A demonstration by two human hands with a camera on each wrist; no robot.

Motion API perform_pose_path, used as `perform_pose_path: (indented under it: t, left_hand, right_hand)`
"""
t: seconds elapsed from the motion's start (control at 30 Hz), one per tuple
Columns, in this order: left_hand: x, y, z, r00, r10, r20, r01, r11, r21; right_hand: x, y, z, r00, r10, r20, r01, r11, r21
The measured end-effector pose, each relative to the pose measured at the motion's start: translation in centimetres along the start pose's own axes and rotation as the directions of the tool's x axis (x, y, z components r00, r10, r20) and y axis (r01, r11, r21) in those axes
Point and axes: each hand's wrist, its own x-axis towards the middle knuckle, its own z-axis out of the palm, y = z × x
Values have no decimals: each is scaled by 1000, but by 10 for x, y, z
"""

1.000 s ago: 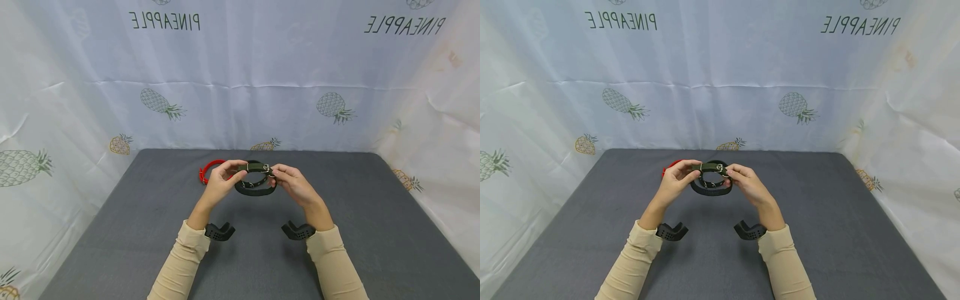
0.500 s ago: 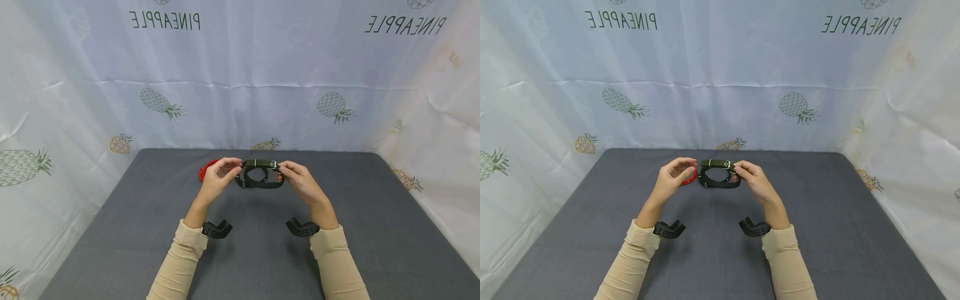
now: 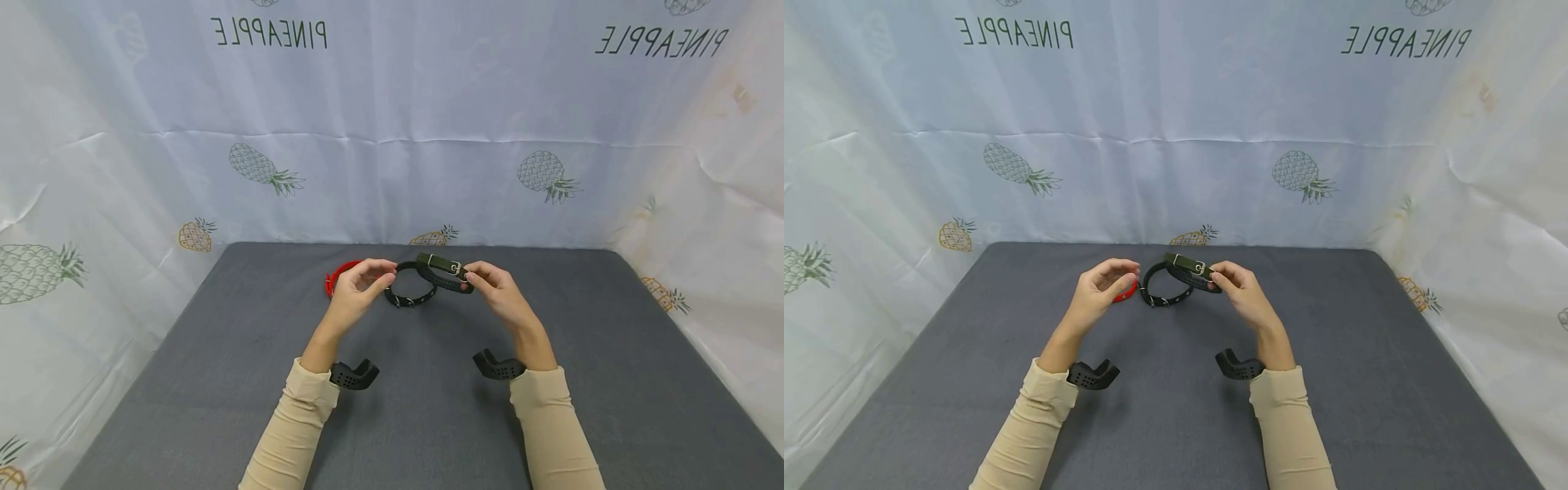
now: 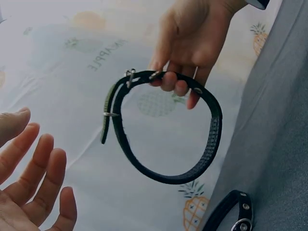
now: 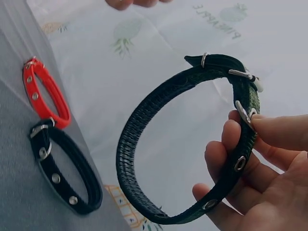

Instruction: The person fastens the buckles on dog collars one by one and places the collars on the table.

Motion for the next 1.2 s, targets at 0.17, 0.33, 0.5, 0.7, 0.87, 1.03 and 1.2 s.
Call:
perform_pose_path:
  t: [0.17,0.33,0.5,0.7,0.87,1.03,1.2]
  left_hand:
    - [0,-2,0,1000,9,10,-9,1000,0]
    - [1,-3,-1,1000,8,16,-7,1000,-16]
    - [0,-3,-1,1000,1,13,-1,1000,-23]
    - [1,-3,-1,1000,-3,12,3,999,-34]
    - [1,-3,0,1000,-1,22,2,999,-48]
    - [0,-2,0,1000,-7,25,9,998,-60]
    - [0,-2,0,999,-11,30,14,997,-75]
  right_hand:
    - [1,6,-5,1000,-28,-14,27,998,-57]
    - [3,10,-7,999,-18,-31,14,992,-123]
    - [4,14,-8,998,4,-69,-17,983,-182]
    - [3,24,-11,995,-2,-101,-30,947,-320]
    - [3,33,-13,991,-16,-129,-35,923,-382]
    - [4,40,-15,984,7,-176,-78,913,-401]
    - [4,45,-17,976,7,-218,-112,875,-472]
